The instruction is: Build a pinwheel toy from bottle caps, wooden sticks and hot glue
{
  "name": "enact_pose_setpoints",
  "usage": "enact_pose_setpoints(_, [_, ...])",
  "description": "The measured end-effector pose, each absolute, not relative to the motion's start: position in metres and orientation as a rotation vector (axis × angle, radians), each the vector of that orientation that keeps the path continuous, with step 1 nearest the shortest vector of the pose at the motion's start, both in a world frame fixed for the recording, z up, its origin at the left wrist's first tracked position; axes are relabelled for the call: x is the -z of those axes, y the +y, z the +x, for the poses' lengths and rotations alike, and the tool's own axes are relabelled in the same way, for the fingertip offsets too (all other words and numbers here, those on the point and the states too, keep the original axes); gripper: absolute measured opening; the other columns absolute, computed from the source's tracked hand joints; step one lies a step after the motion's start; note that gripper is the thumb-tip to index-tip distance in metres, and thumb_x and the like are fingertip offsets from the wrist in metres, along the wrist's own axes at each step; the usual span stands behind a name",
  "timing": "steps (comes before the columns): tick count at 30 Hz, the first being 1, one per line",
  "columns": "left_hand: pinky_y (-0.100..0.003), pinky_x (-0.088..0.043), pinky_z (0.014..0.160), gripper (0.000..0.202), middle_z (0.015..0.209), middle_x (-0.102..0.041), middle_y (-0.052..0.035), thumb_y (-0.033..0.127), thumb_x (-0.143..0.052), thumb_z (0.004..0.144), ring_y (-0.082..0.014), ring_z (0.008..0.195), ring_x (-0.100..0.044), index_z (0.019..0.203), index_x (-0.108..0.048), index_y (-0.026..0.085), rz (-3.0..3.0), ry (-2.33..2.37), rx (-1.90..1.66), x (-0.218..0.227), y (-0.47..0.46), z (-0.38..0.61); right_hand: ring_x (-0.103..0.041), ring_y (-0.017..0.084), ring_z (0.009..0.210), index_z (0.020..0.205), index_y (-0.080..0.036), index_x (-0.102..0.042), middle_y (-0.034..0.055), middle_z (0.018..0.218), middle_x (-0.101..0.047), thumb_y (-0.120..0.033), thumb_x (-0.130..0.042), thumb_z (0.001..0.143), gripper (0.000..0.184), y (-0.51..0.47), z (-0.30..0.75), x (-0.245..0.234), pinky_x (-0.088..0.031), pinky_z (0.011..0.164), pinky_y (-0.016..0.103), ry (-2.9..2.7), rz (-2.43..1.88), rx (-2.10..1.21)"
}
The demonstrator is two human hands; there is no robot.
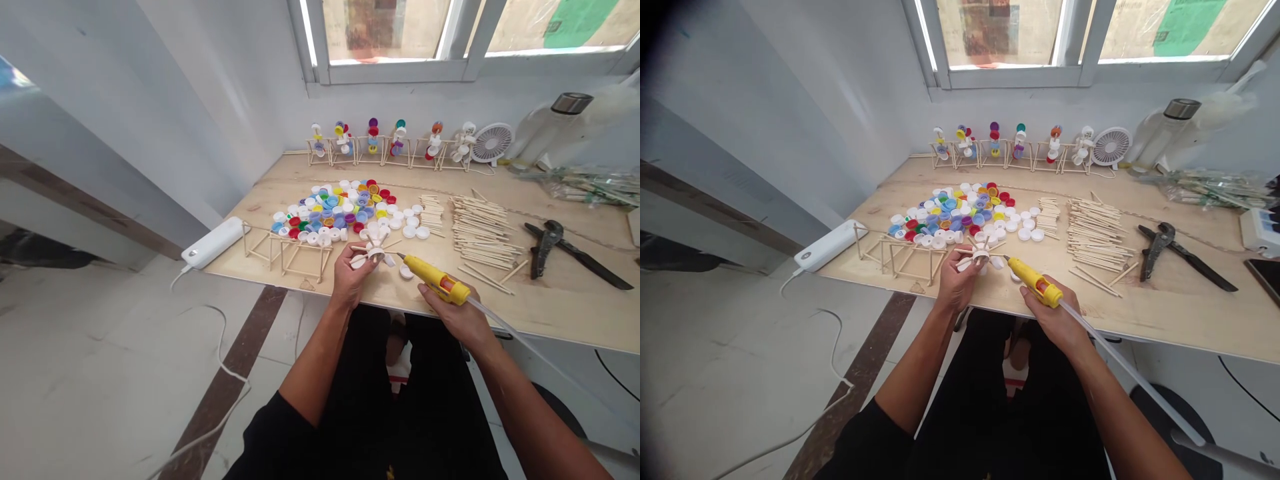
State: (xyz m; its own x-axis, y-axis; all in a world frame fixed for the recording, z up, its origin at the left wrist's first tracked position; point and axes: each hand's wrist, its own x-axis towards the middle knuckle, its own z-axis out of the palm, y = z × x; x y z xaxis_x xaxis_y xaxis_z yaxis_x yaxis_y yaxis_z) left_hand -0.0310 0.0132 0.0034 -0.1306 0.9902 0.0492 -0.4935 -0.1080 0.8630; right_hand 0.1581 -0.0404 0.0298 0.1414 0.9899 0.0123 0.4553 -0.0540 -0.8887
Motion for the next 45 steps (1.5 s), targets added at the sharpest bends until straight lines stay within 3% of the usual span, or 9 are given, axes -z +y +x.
enact_pose_setpoints(23, [-0.019,-0.043,0.058,0.043,0.069,-0.062,0.0036,0.029,-0.084,0.052,-0.0084,0.059,-0.056,0.086,-0.058,0.019,0.878,0.899,-1.523,-0.0048,0.0119,-0.0291,-0.053,0.014,0.059,0.080,-0.017,-0.061,0.0020,0.069,-0.062,-0.053,-0.063,0.071,0.037,-0.0366,0.1550,-0.0237,-0.041,0.053,0.025,-1.477,-1.706,-0.758])
enact_pose_setpoints(36, [-0.021,-0.045,0.064,0.042,0.074,-0.064,0.0020,0.029,-0.084,0.053,-0.0104,0.066,-0.059,0.085,-0.059,0.019,0.899,0.907,-1.524,-0.0049,0.0114,-0.0298,-0.048,0.012,0.056,0.075,-0.019,-0.057,-0.0006,0.063,-0.057,-0.054,-0.061,0.072,0.035,-0.0370,0.1545,-0.0233,-0.037,0.049,0.023,-1.508,-1.697,-0.736])
enact_pose_setpoints(45, [-0.021,-0.045,0.062,0.043,0.072,-0.064,0.0029,0.026,-0.084,0.052,-0.0094,0.063,-0.058,0.086,-0.059,0.019,0.852,0.877,-1.528,-0.0043,0.0122,-0.0291,-0.038,0.010,0.047,0.059,-0.021,-0.046,-0.0041,0.049,-0.045,-0.051,-0.060,0.071,0.035,-0.0375,0.1536,-0.0304,-0.032,0.044,0.022,-1.564,-1.711,-0.622])
